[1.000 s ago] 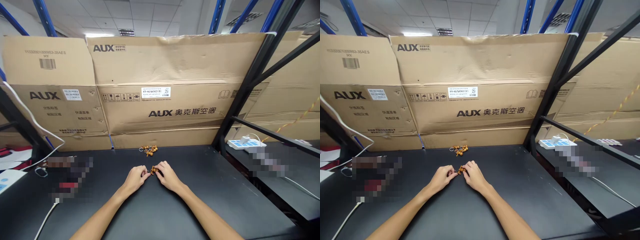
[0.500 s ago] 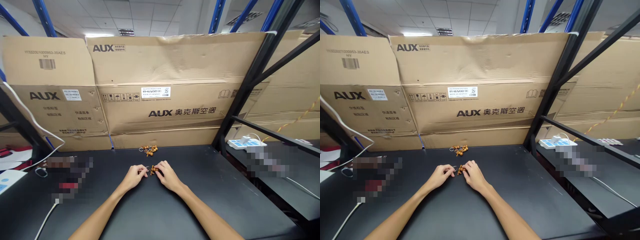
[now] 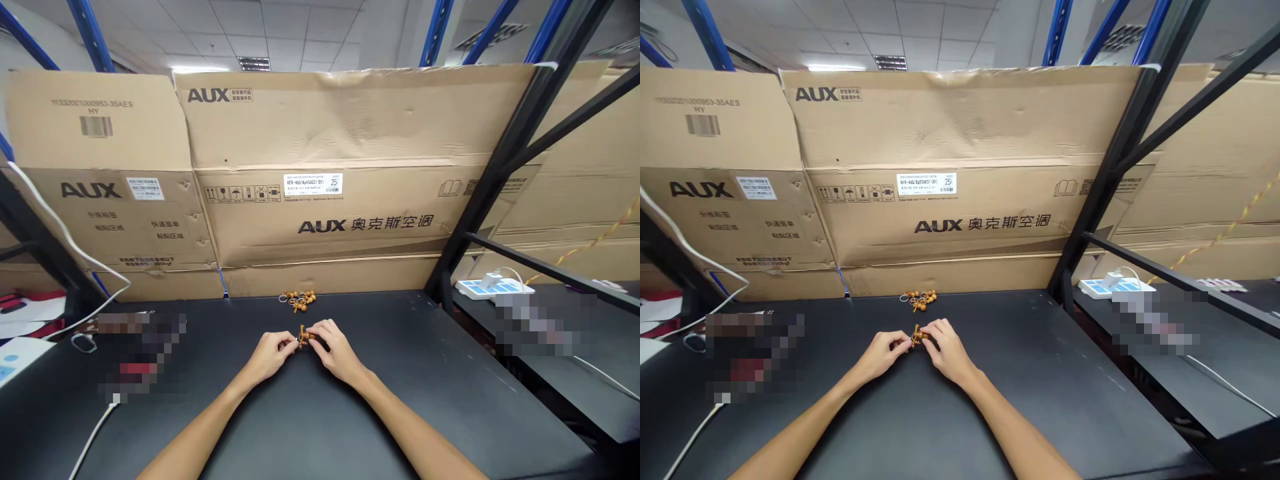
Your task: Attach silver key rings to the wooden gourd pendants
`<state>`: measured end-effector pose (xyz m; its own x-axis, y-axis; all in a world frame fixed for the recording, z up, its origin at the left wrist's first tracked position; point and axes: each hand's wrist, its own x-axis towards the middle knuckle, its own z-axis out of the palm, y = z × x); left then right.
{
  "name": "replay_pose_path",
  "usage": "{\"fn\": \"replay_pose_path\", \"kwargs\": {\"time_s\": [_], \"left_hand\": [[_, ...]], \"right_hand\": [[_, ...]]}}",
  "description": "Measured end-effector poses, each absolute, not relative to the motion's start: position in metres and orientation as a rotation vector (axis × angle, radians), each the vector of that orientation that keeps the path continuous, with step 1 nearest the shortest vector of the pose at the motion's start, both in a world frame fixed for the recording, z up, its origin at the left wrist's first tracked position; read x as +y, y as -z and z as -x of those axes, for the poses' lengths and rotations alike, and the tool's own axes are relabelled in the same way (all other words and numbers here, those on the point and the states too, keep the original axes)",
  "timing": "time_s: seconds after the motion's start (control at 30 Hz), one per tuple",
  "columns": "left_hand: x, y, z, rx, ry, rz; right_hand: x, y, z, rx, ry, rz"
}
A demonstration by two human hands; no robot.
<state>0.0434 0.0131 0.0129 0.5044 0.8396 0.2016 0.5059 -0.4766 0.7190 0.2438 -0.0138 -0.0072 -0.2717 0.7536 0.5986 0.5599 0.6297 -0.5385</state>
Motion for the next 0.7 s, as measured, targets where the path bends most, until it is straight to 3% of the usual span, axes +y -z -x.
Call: {"fn": "replay_pose_path", "kwargs": {"time_s": [0.7], "left_hand": [[0.0128, -0.0142, -0.0419, 1.047, -0.738, -2.163]], "right_hand": [[-0.0087, 0.0174, -0.245, -1.974, -0.216, 1.148]]}}
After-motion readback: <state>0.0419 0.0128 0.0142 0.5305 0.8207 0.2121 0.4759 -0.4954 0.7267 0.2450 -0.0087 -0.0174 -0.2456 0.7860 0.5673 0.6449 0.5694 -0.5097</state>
